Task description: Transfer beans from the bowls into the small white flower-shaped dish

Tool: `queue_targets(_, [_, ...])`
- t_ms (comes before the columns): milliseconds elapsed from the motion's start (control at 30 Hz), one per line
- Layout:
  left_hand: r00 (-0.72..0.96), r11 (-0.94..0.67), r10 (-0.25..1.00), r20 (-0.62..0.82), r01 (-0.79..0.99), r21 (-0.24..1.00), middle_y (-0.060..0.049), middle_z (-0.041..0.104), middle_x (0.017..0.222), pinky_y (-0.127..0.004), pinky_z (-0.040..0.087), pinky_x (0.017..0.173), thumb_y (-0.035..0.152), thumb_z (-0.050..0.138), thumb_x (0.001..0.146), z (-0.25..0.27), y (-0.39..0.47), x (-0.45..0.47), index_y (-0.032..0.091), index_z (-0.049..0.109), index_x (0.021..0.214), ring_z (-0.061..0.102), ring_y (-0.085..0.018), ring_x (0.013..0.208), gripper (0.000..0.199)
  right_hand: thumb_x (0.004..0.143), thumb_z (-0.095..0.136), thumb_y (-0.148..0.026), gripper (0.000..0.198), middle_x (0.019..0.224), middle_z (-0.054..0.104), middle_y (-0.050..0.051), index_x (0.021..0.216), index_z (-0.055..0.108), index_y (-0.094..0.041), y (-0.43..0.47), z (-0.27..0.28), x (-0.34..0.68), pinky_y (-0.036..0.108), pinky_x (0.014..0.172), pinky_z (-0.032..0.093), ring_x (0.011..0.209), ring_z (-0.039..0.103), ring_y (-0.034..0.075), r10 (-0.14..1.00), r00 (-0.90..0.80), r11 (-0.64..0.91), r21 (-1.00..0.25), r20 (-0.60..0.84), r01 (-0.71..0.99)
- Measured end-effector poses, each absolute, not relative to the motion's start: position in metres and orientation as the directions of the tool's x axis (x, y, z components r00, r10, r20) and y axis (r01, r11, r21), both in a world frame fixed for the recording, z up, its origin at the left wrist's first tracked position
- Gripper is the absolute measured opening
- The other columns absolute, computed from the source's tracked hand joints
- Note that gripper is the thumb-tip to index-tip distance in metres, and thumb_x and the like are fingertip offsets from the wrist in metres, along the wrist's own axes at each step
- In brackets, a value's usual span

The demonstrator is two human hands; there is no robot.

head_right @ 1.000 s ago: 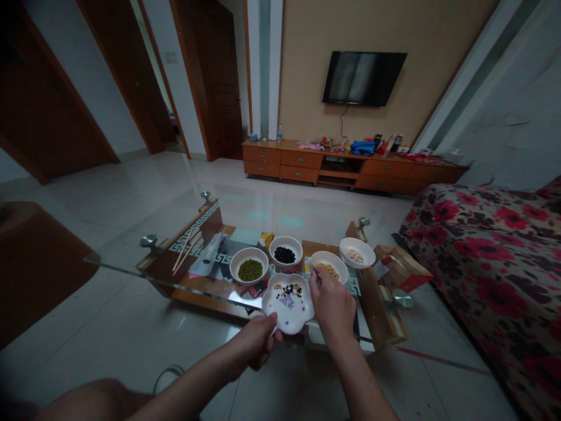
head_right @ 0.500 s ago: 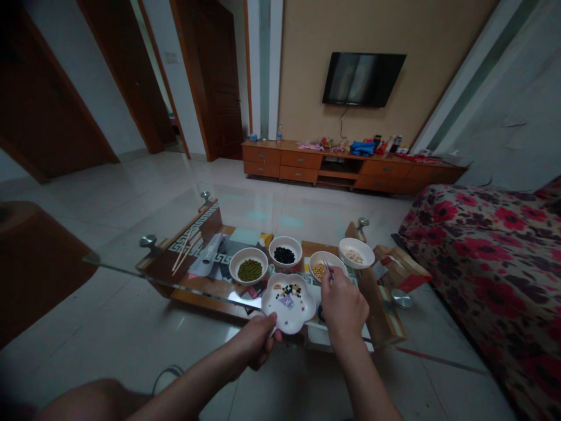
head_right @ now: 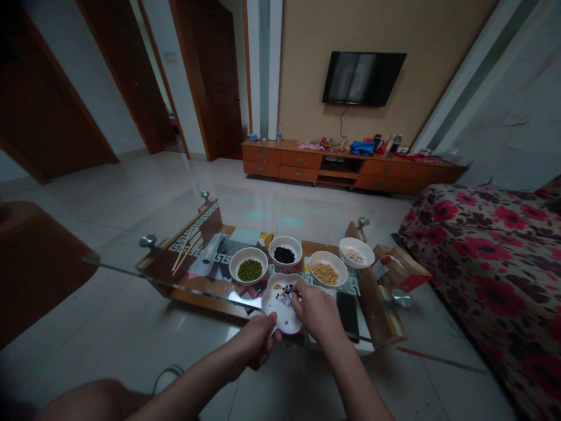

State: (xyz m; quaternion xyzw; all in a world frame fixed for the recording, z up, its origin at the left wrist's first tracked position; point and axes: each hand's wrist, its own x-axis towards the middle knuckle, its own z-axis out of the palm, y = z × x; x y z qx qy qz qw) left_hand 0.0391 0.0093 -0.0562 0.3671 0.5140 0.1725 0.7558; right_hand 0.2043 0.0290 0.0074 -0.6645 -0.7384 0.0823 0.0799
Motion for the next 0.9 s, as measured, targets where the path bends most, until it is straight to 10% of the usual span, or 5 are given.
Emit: queue_targets(900, [0.428,0.651,0.649,-0.629,0.115,0.750,0.008,0.033,0.040,-0.019,0.017,0.035,0.056,0.024,0.093,-0.0587,0.0090,0.0392,0.019,0.050,0.072,0.024,-0.007,0.026,0.051,0.090,0.045,-0.029,0.021,0.090,0.071,0.005,0.096,0.065,-0.024,0.0307,0.0055,0.2071,0.024,0.061,0.036,0.084,0.067,0.019,0.994,-0.093,0.085,-0.136,-0.054,0.987])
